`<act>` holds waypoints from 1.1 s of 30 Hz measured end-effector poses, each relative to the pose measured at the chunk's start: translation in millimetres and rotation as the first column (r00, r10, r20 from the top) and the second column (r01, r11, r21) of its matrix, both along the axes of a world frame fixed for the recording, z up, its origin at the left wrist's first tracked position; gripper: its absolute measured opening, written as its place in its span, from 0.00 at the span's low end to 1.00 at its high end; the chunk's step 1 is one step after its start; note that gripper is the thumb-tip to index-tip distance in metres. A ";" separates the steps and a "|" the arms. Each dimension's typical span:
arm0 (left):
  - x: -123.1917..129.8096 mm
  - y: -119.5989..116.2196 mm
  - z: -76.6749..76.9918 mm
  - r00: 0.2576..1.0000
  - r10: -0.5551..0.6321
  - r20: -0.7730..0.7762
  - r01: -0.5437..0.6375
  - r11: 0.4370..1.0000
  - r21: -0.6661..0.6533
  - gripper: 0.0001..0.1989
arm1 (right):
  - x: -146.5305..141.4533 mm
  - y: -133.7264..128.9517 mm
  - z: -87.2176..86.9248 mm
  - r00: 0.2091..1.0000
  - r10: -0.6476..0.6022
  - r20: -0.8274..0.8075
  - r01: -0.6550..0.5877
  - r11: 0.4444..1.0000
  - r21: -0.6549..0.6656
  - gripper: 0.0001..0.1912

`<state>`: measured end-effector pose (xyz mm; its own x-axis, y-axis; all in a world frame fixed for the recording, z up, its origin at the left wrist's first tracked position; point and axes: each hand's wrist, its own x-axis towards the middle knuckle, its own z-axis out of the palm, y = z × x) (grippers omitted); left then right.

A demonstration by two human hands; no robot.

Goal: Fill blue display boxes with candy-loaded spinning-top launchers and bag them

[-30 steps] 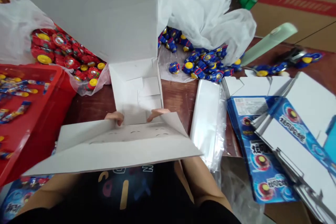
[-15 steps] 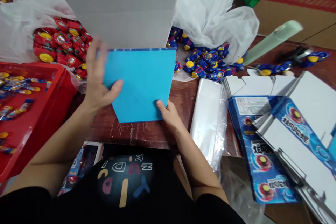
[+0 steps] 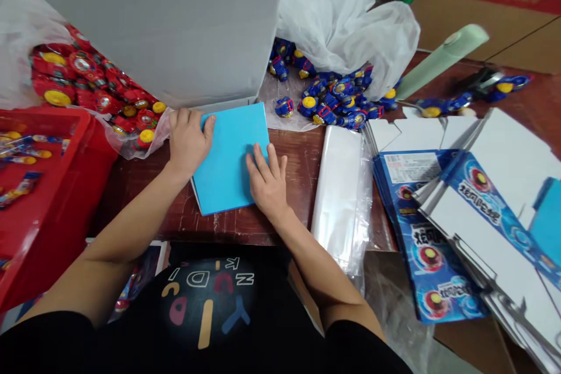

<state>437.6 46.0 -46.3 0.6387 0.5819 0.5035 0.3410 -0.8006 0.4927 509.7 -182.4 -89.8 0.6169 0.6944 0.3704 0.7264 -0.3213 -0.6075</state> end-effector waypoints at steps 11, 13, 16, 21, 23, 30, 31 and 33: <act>-19.7 5.0 -2.3 0.939 0.108 0.327 -0.104 0.994 -0.029 0.29 | 75.5 100.8 51.5 0.986 0.079 0.145 -0.087 0.995 0.045 0.39; -21.0 5.1 -4.1 0.904 0.141 0.403 -0.138 0.990 -0.038 0.31 | 83.4 96.8 51.1 0.987 0.104 0.126 -0.110 0.993 0.050 0.36; -18.0 12.3 -13.6 0.846 0.203 0.492 -0.163 0.979 -0.124 0.31 | 90.6 94.4 48.9 0.983 0.123 0.135 -0.127 0.992 0.025 0.32; -2.2 45.6 -35.1 0.873 0.276 0.401 -0.041 0.862 -0.505 0.20 | 68.3 102.8 49.8 0.970 0.063 0.236 -0.014 0.978 -0.207 0.28; 1.3 56.8 -39.2 0.924 0.220 0.314 0.023 0.785 -0.619 0.13 | 49.8 105.9 49.1 0.956 0.078 0.283 0.005 0.960 -0.281 0.28; 23.8 58.9 -36.7 0.933 0.249 0.261 -0.020 0.758 -0.652 0.11 | 22.1 116.5 11.5 0.977 0.093 0.190 0.002 0.893 -0.450 0.32; 30.3 56.8 -36.2 0.936 0.256 0.240 -0.040 0.759 -0.650 0.12 | 22.6 120.5 4.6 0.975 0.080 0.206 0.024 0.889 -0.458 0.31; 42.9 50.3 -34.3 0.939 0.268 0.217 -0.074 0.770 -0.633 0.14 | 23.7 129.8 -6.6 0.961 0.069 0.266 0.065 0.883 -0.465 0.31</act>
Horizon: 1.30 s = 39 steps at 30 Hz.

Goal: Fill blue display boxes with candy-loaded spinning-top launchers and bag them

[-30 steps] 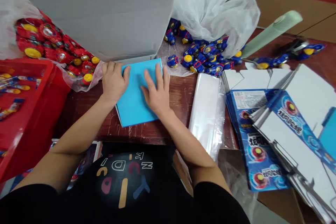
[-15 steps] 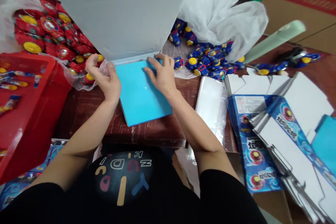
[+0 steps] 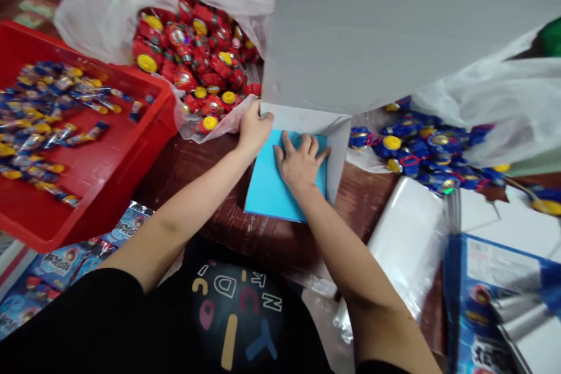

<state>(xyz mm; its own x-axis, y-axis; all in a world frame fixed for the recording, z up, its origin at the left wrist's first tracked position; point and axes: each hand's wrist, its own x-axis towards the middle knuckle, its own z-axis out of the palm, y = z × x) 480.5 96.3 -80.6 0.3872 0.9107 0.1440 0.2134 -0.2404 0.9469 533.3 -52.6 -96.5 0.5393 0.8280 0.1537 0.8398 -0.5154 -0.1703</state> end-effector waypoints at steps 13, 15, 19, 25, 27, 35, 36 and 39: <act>-225.6 105.1 146.5 0.751 0.352 -0.559 0.014 0.838 0.546 0.16 | -39.8 41.1 79.5 0.837 0.544 0.054 -0.506 0.733 0.455 0.20; -269.5 132.8 145.7 0.594 0.318 -0.739 -0.008 0.921 0.389 0.12 | -75.8 82.1 90.6 0.774 0.630 -0.056 -0.609 0.767 0.200 0.21; -297.5 145.8 105.5 0.399 -0.028 -0.917 0.119 0.993 0.021 0.16 | -124.1 161.0 80.3 0.810 0.554 -0.193 -0.583 0.798 -0.155 0.25; -308.8 140.0 75.5 0.252 -0.286 -0.924 0.198 0.950 -0.240 0.17 | -109.7 184.4 49.1 0.801 0.534 -0.271 -0.589 0.786 -0.190 0.27; -322.1 134.9 76.1 0.208 -0.302 -0.930 0.181 0.947 -0.266 0.17 | -97.0 178.7 50.6 0.786 0.536 -0.309 -0.593 0.795 -0.130 0.33; -363.6 102.8 76.6 0.208 -0.196 -0.958 0.088 0.979 -0.181 0.11 | -70.4 120.3 60.9 0.467 0.628 -0.623 -0.309 0.776 0.550 0.20; -367.8 100.5 83.2 0.242 -0.147 -0.959 0.082 0.988 -0.131 0.10 | -68.4 108.5 63.8 0.430 0.651 -0.626 -0.301 0.757 0.580 0.18; -377.8 83.7 112.6 0.352 0.007 -0.936 0.065 0.997 0.031 0.15 | -62.6 71.4 80.0 0.393 0.727 -0.562 -0.371 0.685 0.627 0.20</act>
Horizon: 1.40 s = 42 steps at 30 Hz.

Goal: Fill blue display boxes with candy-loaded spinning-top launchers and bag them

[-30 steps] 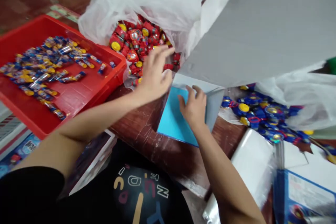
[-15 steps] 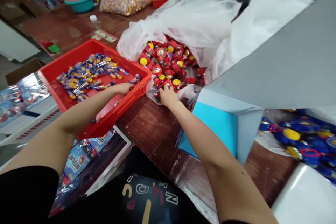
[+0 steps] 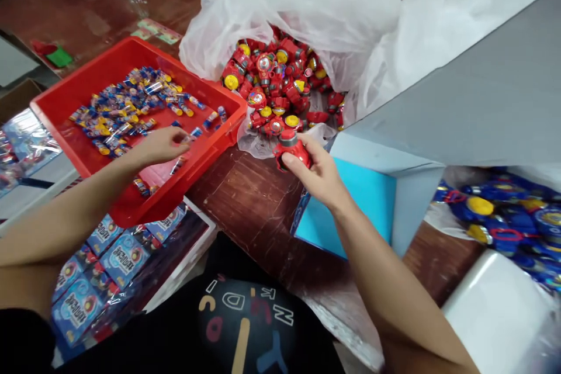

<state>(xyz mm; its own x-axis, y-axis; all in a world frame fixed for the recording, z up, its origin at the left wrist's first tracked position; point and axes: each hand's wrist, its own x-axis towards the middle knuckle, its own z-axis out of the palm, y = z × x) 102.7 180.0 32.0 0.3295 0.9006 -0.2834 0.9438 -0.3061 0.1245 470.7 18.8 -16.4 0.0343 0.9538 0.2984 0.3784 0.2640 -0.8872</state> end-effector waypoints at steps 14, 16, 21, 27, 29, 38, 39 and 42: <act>102.7 -171.4 -24.7 0.112 0.648 0.753 0.233 0.720 -0.654 0.21 | -2.6 -78.2 31.7 0.835 0.106 0.540 -0.162 0.985 0.058 0.21; 104.0 -173.6 -30.2 0.221 0.614 0.758 0.215 0.727 -0.652 0.19 | 1.1 -86.7 28.2 0.820 0.124 0.559 -0.172 0.985 0.034 0.22; 107.2 -171.9 -31.2 0.416 0.454 0.788 0.209 0.796 -0.569 0.16 | 4.5 -106.3 26.1 0.806 0.138 0.575 -0.178 0.984 0.014 0.21; 108.5 -160.3 -25.9 0.646 0.203 0.736 0.412 0.719 -0.560 0.14 | 6.5 -120.7 24.3 0.710 0.130 0.692 -0.151 0.988 -0.031 0.19; 109.4 -157.2 -24.3 0.651 0.145 0.745 0.480 0.682 -0.552 0.14 | 6.9 -122.9 22.8 0.705 0.150 0.693 -0.151 0.987 -0.059 0.19; 122.7 -169.3 -17.6 0.508 -0.221 0.832 0.620 0.764 -0.176 0.12 | 5.1 -133.6 26.9 0.927 0.202 0.317 -0.154 0.973 -0.170 0.16; 122.6 -169.6 -20.8 0.443 -0.349 0.826 0.663 0.748 -0.039 0.14 | 7.0 -132.1 28.2 0.960 0.251 0.121 -0.209 0.936 -0.282 0.18; 123.1 -164.5 -33.6 0.251 -0.658 0.710 0.726 0.613 0.312 0.21 | 14.7 -126.9 32.0 0.886 0.196 -0.420 -0.437 0.656 -0.616 0.23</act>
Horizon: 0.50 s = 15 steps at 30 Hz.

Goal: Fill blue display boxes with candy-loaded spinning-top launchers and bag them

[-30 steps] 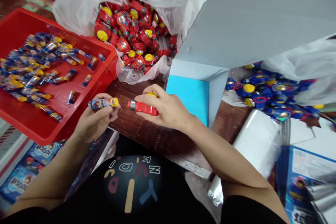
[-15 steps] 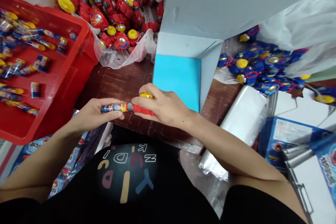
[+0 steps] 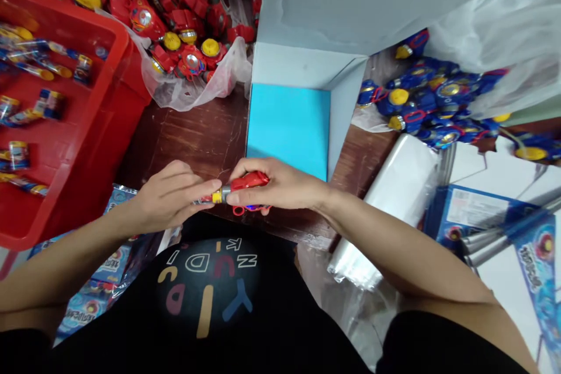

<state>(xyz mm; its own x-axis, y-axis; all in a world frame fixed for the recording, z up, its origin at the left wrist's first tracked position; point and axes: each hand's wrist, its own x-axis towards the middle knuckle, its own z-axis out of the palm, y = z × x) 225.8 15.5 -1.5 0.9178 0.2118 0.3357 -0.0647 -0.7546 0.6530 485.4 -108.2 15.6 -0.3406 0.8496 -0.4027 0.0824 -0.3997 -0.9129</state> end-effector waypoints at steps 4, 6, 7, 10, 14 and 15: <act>10.6 13.9 -2.7 0.997 0.059 -0.057 -0.059 0.998 -0.001 0.28 | 11.5 2.6 5.8 0.989 -0.112 -0.097 0.091 0.975 -0.203 0.25; 19.7 17.0 4.4 0.977 0.067 -0.204 -0.104 0.979 -0.174 0.31 | 17.0 2.1 8.4 0.982 -0.163 -0.095 0.154 0.983 -0.095 0.23; 24.3 16.7 7.9 0.965 0.042 -0.257 -0.107 0.964 -0.242 0.29 | 19.6 1.4 9.4 0.981 -0.176 -0.086 0.171 0.983 -0.069 0.23; 35.0 11.2 10.4 0.987 0.014 -0.159 -0.039 0.987 -0.156 0.16 | 27.5 -3.3 11.8 0.982 -0.168 -0.090 0.147 0.968 -0.205 0.23; 45.7 4.7 -5.4 0.985 0.082 0.152 -0.129 0.934 0.333 0.27 | 47.9 -10.7 22.5 0.989 -0.138 -0.046 0.119 0.952 -0.282 0.29; 50.4 2.5 -10.8 0.972 0.129 0.197 -0.198 0.900 0.388 0.31 | 56.3 -9.9 26.9 0.990 -0.133 0.045 0.140 0.973 -0.186 0.29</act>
<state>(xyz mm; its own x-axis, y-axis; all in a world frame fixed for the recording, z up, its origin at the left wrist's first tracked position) 276.2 18.0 -12.3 0.8075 0.1693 0.5650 0.0034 -0.9593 0.2825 541.7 -118.1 42.5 -0.2111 0.7948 -0.5689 0.0430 -0.5739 -0.8178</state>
